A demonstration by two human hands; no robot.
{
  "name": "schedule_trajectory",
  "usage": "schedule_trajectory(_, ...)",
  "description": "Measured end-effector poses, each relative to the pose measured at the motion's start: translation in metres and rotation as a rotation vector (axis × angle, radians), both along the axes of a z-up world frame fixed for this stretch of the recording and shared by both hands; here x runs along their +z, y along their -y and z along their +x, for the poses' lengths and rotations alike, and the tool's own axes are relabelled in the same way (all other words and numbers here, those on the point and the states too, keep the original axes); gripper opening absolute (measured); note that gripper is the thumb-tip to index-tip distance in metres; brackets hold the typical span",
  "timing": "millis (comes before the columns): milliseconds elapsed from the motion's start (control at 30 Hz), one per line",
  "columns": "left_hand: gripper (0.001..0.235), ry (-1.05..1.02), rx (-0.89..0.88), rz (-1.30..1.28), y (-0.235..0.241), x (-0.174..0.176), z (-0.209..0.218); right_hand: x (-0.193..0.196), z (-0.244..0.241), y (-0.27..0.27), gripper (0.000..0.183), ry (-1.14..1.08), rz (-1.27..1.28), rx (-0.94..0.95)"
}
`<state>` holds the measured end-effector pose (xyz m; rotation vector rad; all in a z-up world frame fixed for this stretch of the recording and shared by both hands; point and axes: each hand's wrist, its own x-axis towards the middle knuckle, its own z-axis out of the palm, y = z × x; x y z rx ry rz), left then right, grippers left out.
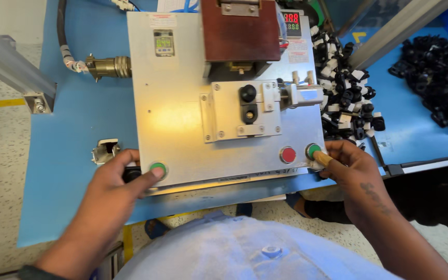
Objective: The person repeatedly places small black plastic components into a press machine, presses a green button to activate the press, and removes the processed parts. The cycle is repeated continuously with components from a pile on the table.
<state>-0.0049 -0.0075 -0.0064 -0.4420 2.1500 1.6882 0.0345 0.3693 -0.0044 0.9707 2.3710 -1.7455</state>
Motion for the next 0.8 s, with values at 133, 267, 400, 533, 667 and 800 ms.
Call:
schedule_trajectory(133,0.027,0.006,0.024,-0.057,0.001,-0.009,0.002,0.006,-0.010,-0.009,0.023,-0.018,-0.055,0.106)
schedule_trajectory(267,0.026,0.008,0.098,-0.115,-0.008,-0.008,0.006,0.006,-0.023,-0.015,0.022,-0.004,-0.069,0.205)
schedule_trajectory(400,0.029,0.001,0.152,-0.243,-0.022,0.007,0.008,0.008,-0.040,-0.043,0.018,0.103,0.039,0.461)
schedule_trajectory(533,0.033,-0.185,0.292,-0.614,-0.043,0.029,0.015,0.013,-0.075,-0.104,0.030,-0.193,0.588,0.550)
schedule_trajectory(667,0.032,-0.505,0.235,-0.498,-0.082,0.052,0.012,0.004,-0.124,-0.163,0.050,-0.509,0.937,0.992)
schedule_trajectory(800,0.033,-0.727,0.051,-0.362,-0.121,0.070,-0.016,0.005,-0.145,-0.174,0.035,-0.345,1.082,1.171)
